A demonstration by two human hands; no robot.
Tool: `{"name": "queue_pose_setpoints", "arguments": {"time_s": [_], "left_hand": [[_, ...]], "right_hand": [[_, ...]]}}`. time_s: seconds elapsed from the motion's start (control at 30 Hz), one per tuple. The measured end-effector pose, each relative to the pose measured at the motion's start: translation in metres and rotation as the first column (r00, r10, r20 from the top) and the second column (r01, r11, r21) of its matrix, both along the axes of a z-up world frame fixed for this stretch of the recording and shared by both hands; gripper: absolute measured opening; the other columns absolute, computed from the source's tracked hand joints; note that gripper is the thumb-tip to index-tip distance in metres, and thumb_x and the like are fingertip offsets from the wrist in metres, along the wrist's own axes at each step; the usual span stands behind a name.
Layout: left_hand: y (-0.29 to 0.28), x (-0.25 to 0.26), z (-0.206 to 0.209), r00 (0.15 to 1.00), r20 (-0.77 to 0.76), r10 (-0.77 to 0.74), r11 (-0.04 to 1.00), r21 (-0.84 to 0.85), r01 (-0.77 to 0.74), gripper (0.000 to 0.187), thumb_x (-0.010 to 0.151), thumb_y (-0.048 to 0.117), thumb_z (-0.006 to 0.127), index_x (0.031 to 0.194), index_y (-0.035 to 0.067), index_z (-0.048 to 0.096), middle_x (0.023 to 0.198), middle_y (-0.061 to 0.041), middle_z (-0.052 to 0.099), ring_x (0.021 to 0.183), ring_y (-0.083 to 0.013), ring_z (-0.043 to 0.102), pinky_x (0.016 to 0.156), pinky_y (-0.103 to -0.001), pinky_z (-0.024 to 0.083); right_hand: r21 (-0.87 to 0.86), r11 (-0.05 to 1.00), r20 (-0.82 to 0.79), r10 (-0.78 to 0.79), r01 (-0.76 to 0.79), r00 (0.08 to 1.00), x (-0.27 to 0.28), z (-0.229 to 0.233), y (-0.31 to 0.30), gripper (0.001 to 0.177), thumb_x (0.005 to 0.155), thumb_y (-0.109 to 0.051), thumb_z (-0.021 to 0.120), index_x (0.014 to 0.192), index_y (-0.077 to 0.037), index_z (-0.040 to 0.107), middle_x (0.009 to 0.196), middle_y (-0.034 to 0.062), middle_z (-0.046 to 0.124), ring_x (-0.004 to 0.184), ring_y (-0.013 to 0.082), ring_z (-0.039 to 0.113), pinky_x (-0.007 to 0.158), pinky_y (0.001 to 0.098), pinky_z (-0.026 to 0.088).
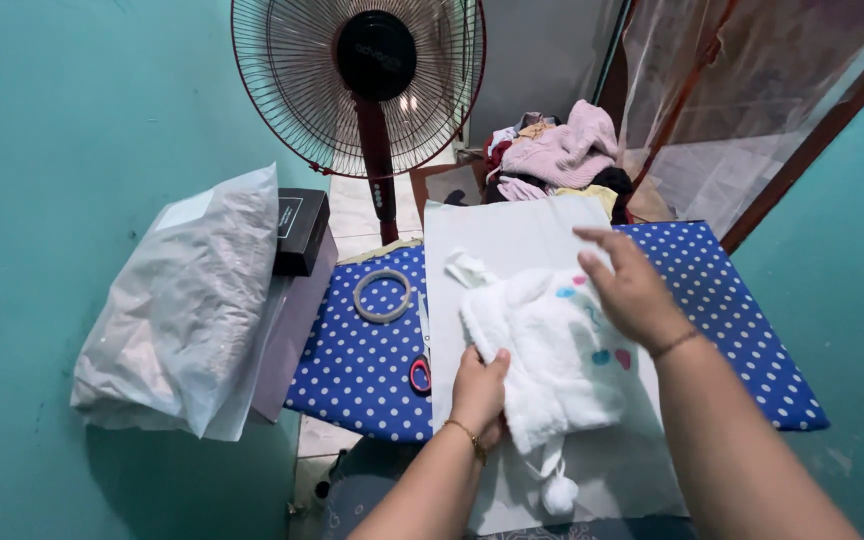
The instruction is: The person places a white plush toy on a sheet of wrapping paper, folds the paper around it, and rolls it into a cylindrical shape. They then use scissors to cut a piece of clear tape and secure the seam. Finally, they fold and tape the ends of the package to complete the wrapping.
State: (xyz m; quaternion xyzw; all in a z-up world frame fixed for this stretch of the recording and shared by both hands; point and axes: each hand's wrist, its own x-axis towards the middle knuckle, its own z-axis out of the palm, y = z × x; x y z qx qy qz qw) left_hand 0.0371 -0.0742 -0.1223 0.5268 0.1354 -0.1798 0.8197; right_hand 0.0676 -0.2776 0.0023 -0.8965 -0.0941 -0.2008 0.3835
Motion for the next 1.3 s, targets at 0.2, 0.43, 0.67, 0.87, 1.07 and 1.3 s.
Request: {"name": "queue_pose_setpoints", "arguments": {"time_s": [0.2, 0.43, 0.67, 0.87, 1.07, 1.3], "left_hand": [[0.001, 0.028, -0.018, 0.926, 0.357, -0.126, 0.960, 0.279, 0.023, 0.050, 0.093, 0.010, 0.063, 0.139, 0.001, 0.049, 0.126, -0.017, 0.071, 0.112, -0.0241, 0.070, 0.095, -0.035, 0.054], [0.013, 0.033, 0.012, 0.917, 0.332, -0.222, 0.801, 0.598, -0.023, 0.093, 0.085, 0.006, 0.064, 0.161, 0.013, 0.011, 0.144, -0.024, 0.055, 0.131, -0.0336, 0.058, 0.107, -0.036, 0.045], [0.020, 0.023, 0.039, 0.809, 0.507, -0.297, 0.711, 0.683, -0.166, 0.071, 0.088, 0.008, 0.062, 0.155, 0.020, 0.042, 0.149, -0.022, 0.052, 0.136, -0.0380, 0.052, 0.111, -0.040, 0.043], [0.043, -0.003, 0.074, 0.761, 0.447, -0.470, 0.387, 0.879, -0.277, 0.059, 0.081, 0.024, 0.075, 0.139, 0.022, 0.061, 0.146, -0.014, 0.053, 0.119, -0.0380, 0.056, 0.100, -0.042, 0.043], [0.078, -0.037, 0.091, 0.413, 0.610, -0.676, 0.624, 0.772, -0.119, 0.035, 0.074, 0.031, 0.081, 0.106, 0.018, 0.074, 0.124, -0.004, 0.068, 0.122, -0.0296, 0.059, 0.102, -0.041, 0.047], [0.072, -0.057, 0.070, 0.341, 0.631, -0.697, 0.579, 0.776, -0.250, 0.024, 0.074, 0.013, 0.080, 0.095, 0.015, 0.070, 0.131, -0.006, 0.066, 0.131, -0.0313, 0.057, 0.100, -0.042, 0.048]], "right_hand": [[-0.348, 0.935, -0.160, -0.127, 0.065, 0.979, -0.039, -0.057, 0.012, 0.052, 0.090, -0.046, 0.062, 0.138, -0.025, 0.063, 0.157, 0.0062, 0.043, 0.151, 0.0330, 0.025, 0.118, 0.0547, 0.017], [-0.729, 0.681, -0.265, -0.375, 0.071, 0.888, -0.046, -0.050, 0.047, 0.070, 0.092, -0.061, 0.048, 0.155, -0.031, 0.039, 0.168, 0.0049, 0.021, 0.153, 0.0307, 0.006, 0.116, 0.0653, 0.005], [-0.666, 0.741, -0.133, -0.234, 0.088, 0.963, -0.057, -0.040, 0.059, 0.063, 0.091, -0.053, 0.052, 0.149, -0.031, 0.048, 0.162, 0.0041, 0.036, 0.151, 0.0281, 0.015, 0.114, 0.0691, -0.001], [-0.305, 0.945, 0.107, -0.092, 0.121, 0.990, -0.112, -0.041, 0.043, 0.032, 0.083, -0.028, 0.074, 0.114, -0.021, 0.073, 0.106, 0.0050, 0.068, 0.109, 0.0268, 0.057, 0.096, 0.0477, 0.042], [-0.255, 0.935, -0.096, 0.230, -0.247, 0.969, -0.175, -0.060, 0.047, 0.037, 0.069, -0.030, 0.087, 0.102, -0.016, 0.076, 0.074, 0.0008, 0.069, 0.069, 0.0238, 0.068, 0.061, 0.0374, 0.053], [-0.398, 0.903, -0.115, 0.124, -0.160, 0.986, -0.178, -0.075, 0.065, 0.027, 0.070, -0.026, 0.084, 0.095, -0.019, 0.075, 0.085, 0.0011, 0.071, 0.073, 0.0241, 0.070, 0.061, 0.0384, 0.055]]}}
